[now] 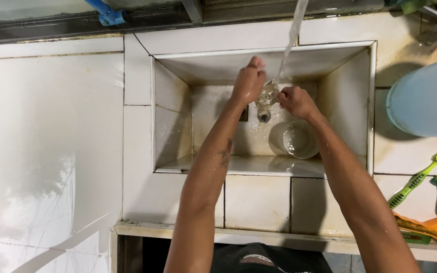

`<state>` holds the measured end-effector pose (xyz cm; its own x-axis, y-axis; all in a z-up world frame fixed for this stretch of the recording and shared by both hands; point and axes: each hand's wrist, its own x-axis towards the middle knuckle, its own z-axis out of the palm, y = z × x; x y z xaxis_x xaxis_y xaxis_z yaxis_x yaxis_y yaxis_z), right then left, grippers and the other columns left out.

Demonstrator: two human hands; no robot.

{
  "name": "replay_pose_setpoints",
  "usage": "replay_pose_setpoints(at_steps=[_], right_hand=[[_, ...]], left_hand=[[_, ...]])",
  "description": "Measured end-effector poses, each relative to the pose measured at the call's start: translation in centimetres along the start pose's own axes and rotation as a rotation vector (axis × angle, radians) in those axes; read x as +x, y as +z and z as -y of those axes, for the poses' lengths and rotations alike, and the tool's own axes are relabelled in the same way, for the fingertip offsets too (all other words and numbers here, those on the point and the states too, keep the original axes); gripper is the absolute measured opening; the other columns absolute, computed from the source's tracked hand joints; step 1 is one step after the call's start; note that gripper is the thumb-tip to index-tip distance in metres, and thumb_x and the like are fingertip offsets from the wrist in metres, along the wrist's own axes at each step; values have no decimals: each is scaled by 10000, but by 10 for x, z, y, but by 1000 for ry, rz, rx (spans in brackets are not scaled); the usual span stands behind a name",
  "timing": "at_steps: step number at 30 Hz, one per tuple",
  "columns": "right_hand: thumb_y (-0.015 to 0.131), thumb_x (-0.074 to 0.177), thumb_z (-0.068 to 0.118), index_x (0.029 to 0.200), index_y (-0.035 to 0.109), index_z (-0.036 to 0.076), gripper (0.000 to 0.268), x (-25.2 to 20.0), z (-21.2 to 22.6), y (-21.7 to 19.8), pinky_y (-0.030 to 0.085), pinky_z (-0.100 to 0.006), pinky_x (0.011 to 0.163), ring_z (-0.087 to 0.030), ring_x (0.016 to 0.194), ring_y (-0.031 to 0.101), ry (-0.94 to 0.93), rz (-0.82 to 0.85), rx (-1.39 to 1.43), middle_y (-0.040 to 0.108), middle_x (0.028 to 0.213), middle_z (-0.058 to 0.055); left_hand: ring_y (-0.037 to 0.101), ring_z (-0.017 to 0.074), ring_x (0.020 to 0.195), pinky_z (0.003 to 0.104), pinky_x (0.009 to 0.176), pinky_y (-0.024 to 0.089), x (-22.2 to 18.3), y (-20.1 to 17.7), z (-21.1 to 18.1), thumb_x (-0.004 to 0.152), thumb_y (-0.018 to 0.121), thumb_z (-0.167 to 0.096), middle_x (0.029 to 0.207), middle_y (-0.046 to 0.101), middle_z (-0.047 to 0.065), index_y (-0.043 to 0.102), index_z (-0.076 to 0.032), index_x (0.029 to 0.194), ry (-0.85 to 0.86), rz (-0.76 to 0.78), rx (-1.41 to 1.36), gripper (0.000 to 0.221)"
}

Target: Scrubbing a sink drain with a toothbrush and rinsing a plastic container under a faucet.

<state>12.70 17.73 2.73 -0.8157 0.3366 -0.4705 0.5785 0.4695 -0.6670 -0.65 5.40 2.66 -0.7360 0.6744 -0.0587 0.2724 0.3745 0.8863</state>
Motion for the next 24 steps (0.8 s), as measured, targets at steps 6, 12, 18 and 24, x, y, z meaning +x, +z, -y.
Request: replay_pose_setpoints(at_steps=[6,12,18,24], right_hand=[[497,886,341,641,448,110,340,1,27,-7,320,-354,529,-188,561,448,133,72,-157,545,635,-32],[698,901,137,899,587,57,137,53,-24,6,491,-312,563,-206,754,551,-337,-63,216,576,859,-100],[604,845,319,771,708,162,202,71,-41,48,509,-326,659,-182,694,632,-161,222,-43,660,725,-49],[646,859,255,753,681,-70,343,36,-19,63,551,-360,576,-273,614,699,151,510,264,680,658,-205]], left_hand=[[710,174,721,236,539,625,57,30,-18,893,595,-86,823,704,100,622,2,909,-26,165,-554,93],[669,136,515,225,467,602,18,3,-86,918,545,-231,640,679,69,661,-55,763,-84,425,-319,262],[646,175,603,292,521,566,-8,-29,-67,890,492,-212,712,662,171,650,69,884,94,558,-456,322],[699,206,649,288,608,635,5,-16,-36,865,553,-53,781,685,242,594,96,949,66,403,-620,176]])
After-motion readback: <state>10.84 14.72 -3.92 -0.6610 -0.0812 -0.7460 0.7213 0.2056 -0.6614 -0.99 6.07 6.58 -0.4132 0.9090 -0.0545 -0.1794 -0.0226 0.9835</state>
